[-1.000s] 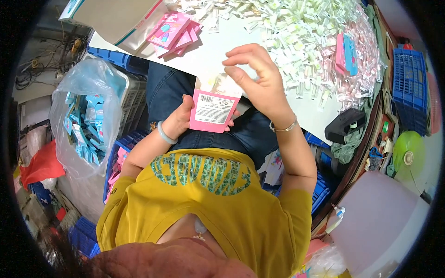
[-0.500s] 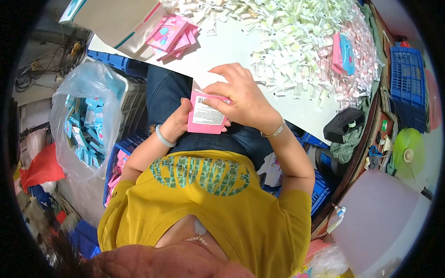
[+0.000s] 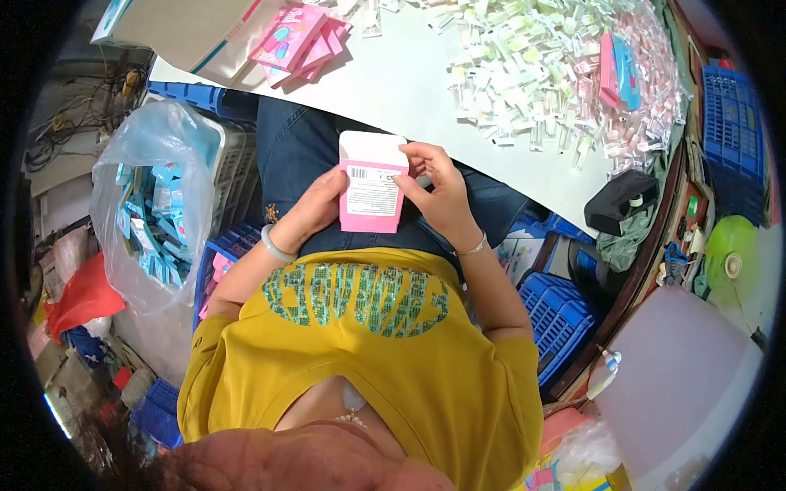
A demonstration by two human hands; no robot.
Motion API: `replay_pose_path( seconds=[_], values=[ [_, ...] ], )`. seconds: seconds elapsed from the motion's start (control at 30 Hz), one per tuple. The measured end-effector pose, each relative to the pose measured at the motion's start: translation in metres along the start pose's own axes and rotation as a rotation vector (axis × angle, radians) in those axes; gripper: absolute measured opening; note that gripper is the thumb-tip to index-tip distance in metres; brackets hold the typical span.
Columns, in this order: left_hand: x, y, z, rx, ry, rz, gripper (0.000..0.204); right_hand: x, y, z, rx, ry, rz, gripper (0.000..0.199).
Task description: Placing paper inserts into small pink boxes.
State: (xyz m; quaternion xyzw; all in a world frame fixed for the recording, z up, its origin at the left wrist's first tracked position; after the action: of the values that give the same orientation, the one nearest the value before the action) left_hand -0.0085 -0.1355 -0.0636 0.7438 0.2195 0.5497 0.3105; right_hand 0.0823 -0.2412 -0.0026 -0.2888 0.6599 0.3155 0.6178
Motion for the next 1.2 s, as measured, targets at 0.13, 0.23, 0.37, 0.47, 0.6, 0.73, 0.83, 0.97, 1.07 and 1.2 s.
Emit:
replay_pose_path(
  seconds=[0.13, 0.23, 0.37, 0.47, 0.6, 0.73, 0.83, 0.97, 1.07, 1.2],
  values=[
    [0.047, 0.002, -0.015, 0.093, 0.263, 0.301, 0.050, 0.005, -0.003, -0.009, 0.020, 0.006, 0.032, 0.040],
    [0.055, 0.010, -0.021, 0.160, 0.313, 0.479, 0.052, 0.003, -0.001, -0.015, -0.002, -0.021, 0.016, 0.036],
    [0.059, 0.018, -0.026, 0.097, 0.275, 0.765, 0.045, -0.004, 0.005, -0.022, -0.023, -0.073, -0.027, 0.033],
    [0.059, 0.020, -0.022, 0.029, 0.254, 0.773, 0.036, -0.008, 0.008, -0.026, -0.015, -0.086, -0.068, 0.032],
    [0.056, 0.018, -0.021, 0.046, 0.212, 0.859, 0.028, -0.009, 0.011, -0.027, -0.044, -0.136, -0.231, 0.028],
    [0.073, 0.019, -0.017, 0.099, 0.350, 0.774, 0.018, -0.014, 0.014, -0.024, -0.066, -0.196, -0.323, 0.028],
    [0.076, 0.017, -0.011, 0.099, 0.341, 0.686, 0.017, -0.005, 0.012, -0.018, 0.029, -0.103, 0.023, 0.029],
    [0.085, 0.023, -0.006, 0.104, 0.274, 0.491, 0.032, -0.009, 0.013, -0.008, 0.061, 0.023, 0.215, 0.032],
    [0.078, 0.021, -0.003, 0.087, 0.186, 0.593, 0.033, 0.001, 0.016, -0.007, 0.015, 0.159, 0.236, 0.032],
    [0.080, 0.022, -0.007, 0.004, 0.227, 0.817, 0.022, -0.012, 0.011, -0.008, -0.020, -0.108, -0.037, 0.024]
  ],
)
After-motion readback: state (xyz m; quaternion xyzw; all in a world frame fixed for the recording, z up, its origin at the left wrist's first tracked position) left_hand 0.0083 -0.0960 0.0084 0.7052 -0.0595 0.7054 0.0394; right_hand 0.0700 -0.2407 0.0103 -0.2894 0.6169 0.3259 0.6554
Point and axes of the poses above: each hand's wrist, its own z-axis towards the middle knuckle, its own y-axis out of the palm, x = y × z, the point moved 10 cm from there along z, towards the middle knuckle, and after that the axes turned 8 degrees about -x, right-handed, at the moved point
